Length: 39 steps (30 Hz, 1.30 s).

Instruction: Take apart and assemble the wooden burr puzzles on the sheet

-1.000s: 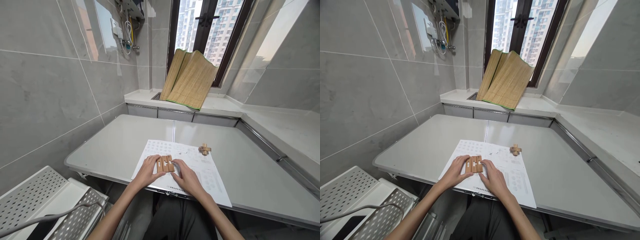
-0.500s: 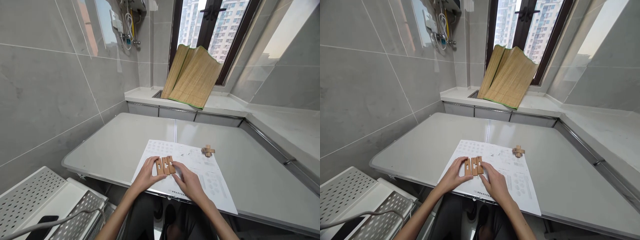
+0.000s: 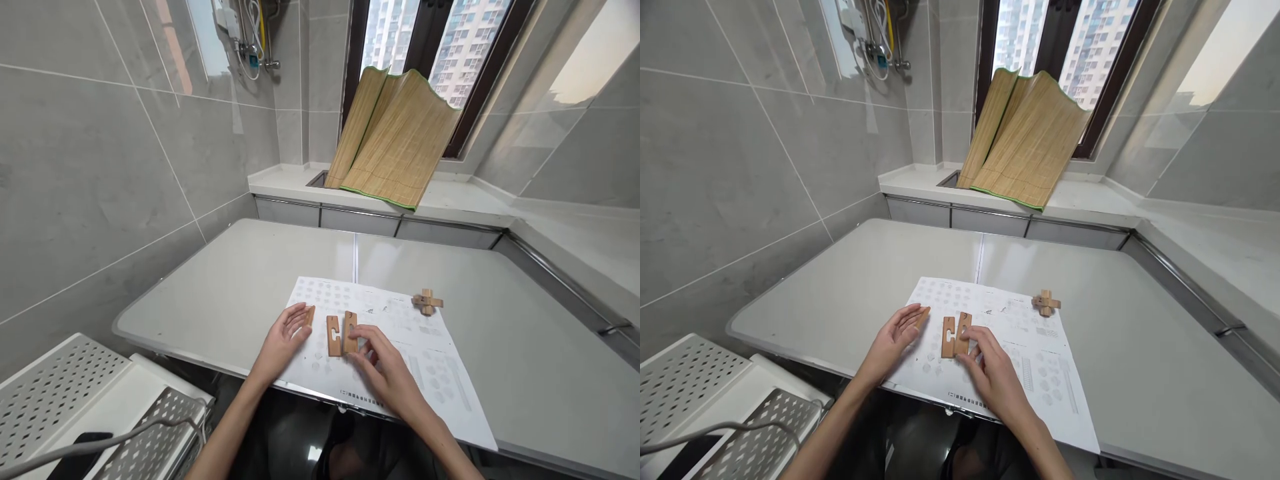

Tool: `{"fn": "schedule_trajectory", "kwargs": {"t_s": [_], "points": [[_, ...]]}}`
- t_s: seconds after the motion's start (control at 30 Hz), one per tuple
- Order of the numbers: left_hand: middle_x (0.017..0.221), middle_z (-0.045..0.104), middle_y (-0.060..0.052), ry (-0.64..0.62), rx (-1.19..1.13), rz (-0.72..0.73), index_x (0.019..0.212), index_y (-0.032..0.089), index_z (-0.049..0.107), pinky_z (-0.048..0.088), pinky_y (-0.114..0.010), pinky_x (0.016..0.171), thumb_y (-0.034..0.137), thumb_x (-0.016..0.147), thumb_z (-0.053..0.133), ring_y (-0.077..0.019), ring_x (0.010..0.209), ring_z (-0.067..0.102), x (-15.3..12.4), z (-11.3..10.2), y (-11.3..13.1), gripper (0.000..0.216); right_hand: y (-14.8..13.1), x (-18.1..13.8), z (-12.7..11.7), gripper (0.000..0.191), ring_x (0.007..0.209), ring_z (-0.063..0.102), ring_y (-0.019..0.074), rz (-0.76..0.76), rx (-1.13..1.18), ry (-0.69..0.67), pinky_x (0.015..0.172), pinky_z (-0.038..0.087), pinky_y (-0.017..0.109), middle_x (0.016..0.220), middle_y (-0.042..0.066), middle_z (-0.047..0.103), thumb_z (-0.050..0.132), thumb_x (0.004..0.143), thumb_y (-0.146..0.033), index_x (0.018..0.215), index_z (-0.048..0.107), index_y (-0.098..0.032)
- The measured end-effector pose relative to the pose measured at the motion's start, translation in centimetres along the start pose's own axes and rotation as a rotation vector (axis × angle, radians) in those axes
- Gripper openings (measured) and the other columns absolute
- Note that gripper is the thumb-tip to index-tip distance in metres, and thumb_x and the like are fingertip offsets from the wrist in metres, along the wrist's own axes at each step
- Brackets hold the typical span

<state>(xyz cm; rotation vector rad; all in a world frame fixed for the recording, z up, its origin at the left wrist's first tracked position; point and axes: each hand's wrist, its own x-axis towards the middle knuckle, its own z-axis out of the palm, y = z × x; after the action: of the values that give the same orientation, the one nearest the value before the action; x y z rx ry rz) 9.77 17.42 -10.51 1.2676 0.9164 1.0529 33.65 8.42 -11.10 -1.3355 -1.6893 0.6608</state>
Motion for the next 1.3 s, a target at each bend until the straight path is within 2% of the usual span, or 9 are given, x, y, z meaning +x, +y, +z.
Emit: {"fn": "schedule_trajectory", "kwargs": {"t_s": [0.2, 0.37, 0.53, 0.77, 0.9, 1.0, 1.07, 1.17, 1.3], "points": [[0.136, 0.069, -0.022, -0.018, -0.64, -0.134, 0.123, 0.008, 0.07, 0.033, -0.049, 0.128, 0.058, 0.096, 0.068, -0.0322, 0.137, 0.06, -0.3, 1.3, 1.3, 0.057, -5.6, 0.2, -0.2, 0.02, 0.079, 0.068, 0.0163, 0.094, 0.392, -0.136, 0.064, 0.057, 0.029, 0.125, 0.008, 0.065, 0.063, 0.102, -0.037, 0.12, 0.063, -0.027], [0.13, 0.072, -0.02, -0.121, -0.78, -0.283, 0.125, 0.008, 0.07, 0.029, -0.051, 0.129, 0.06, 0.099, 0.062, -0.0318, 0.13, 0.064, -1.2, 2.0, 1.4, 0.059, -7.2, 0.5, 0.2, 0.015, 0.089, 0.069, 0.0157, 0.007, 0.442, -0.164, 0.087, 0.059, 0.033, 0.129, 0.005, 0.064, 0.067, 0.1, -0.027, 0.115, 0.064, -0.028], [0.132, 0.071, -0.023, -0.21, -0.78, -0.313, 0.128, 0.006, 0.069, 0.026, -0.051, 0.128, 0.063, 0.096, 0.065, -0.0338, 0.133, 0.062, -1.8, 0.9, 1.1, 0.066, -7.1, 0.0, -0.2, 0.021, 0.104, 0.069, 0.0177, 0.015, 0.478, -0.233, 0.094, 0.058, 0.032, 0.132, 0.003, 0.063, 0.067, 0.1, -0.022, 0.119, 0.065, -0.031], [0.132, 0.071, -0.022, -0.373, -0.655, -0.234, 0.133, 0.009, 0.07, 0.025, -0.056, 0.126, 0.058, 0.084, 0.081, -0.0373, 0.133, 0.06, -2.6, -0.2, 1.2, 0.07, -7.3, -0.2, -0.6, 0.016, 0.104, 0.069, 0.0186, 0.113, 0.572, -0.292, 0.095, 0.057, 0.034, 0.132, 0.004, 0.064, 0.071, 0.099, -0.029, 0.115, 0.069, -0.03], [0.136, 0.069, -0.022, -0.358, -0.614, -0.179, 0.134, 0.011, 0.069, 0.027, -0.057, 0.126, 0.058, 0.082, 0.082, -0.039, 0.135, 0.059, -2.9, 0.1, 1.6, 0.071, -7.4, -0.3, -0.2, 0.016, 0.112, 0.067, 0.022, 0.16, 0.639, -0.246, 0.098, 0.056, 0.036, 0.135, 0.007, 0.063, 0.072, 0.098, -0.035, 0.113, 0.07, -0.029], [0.14, 0.067, -0.022, -0.291, -0.56, -0.141, 0.137, 0.014, 0.065, 0.029, -0.056, 0.125, 0.061, 0.079, 0.084, -0.0399, 0.138, 0.056, -3.0, 0.3, 2.1, 0.077, -7.5, -0.3, 0.3, 0.027, 0.111, 0.069, 0.0239, 0.256, 0.717, -0.171, 0.1, 0.055, 0.041, 0.137, 0.008, 0.064, 0.076, 0.095, -0.044, 0.116, 0.069, -0.029], [0.143, 0.065, -0.022, -0.219, -0.496, -0.113, 0.138, 0.016, 0.063, 0.03, -0.054, 0.125, 0.06, 0.076, 0.087, -0.0395, 0.141, 0.054, -3.1, 0.3, 2.4, 0.08, -7.6, -0.3, 0.6, 0.038, 0.101, 0.072, 0.0235, 0.365, 0.763, -0.16, 0.1, 0.054, 0.045, 0.125, 0.009, 0.07, 0.073, 0.096, -0.051, 0.124, 0.066, -0.028], [0.146, 0.063, -0.022, -0.154, -0.393, -0.051, 0.139, 0.019, 0.061, 0.033, -0.052, 0.124, 0.053, 0.072, 0.092, -0.0393, 0.144, 0.051, -3.2, 0.3, 2.3, 0.081, -7.6, -0.5, 1.3, 0.05, 0.082, 0.072, 0.022, 0.494, 0.856, -0.188, 0.086, 0.058, 0.043, 0.096, 0.007, 0.074, 0.067, 0.098, -0.059, 0.132, 0.061, -0.022], [0.147, 0.061, -0.021, -0.192, -0.337, 0.064, 0.138, 0.02, 0.061, 0.037, -0.053, 0.122, 0.054, 0.069, 0.094, -0.0406, 0.145, 0.05, -3.5, 0.0, 2.0, 0.083, -7.7, -0.7, 2.3, 0.048, 0.07, 0.067, 0.018, 0.525, 0.943, -0.162, 0.068, 0.054, 0.033, 0.082, 0.004, 0.072, 0.075, 0.092, -0.059, 0.114, 0.063, -0.019]]}}
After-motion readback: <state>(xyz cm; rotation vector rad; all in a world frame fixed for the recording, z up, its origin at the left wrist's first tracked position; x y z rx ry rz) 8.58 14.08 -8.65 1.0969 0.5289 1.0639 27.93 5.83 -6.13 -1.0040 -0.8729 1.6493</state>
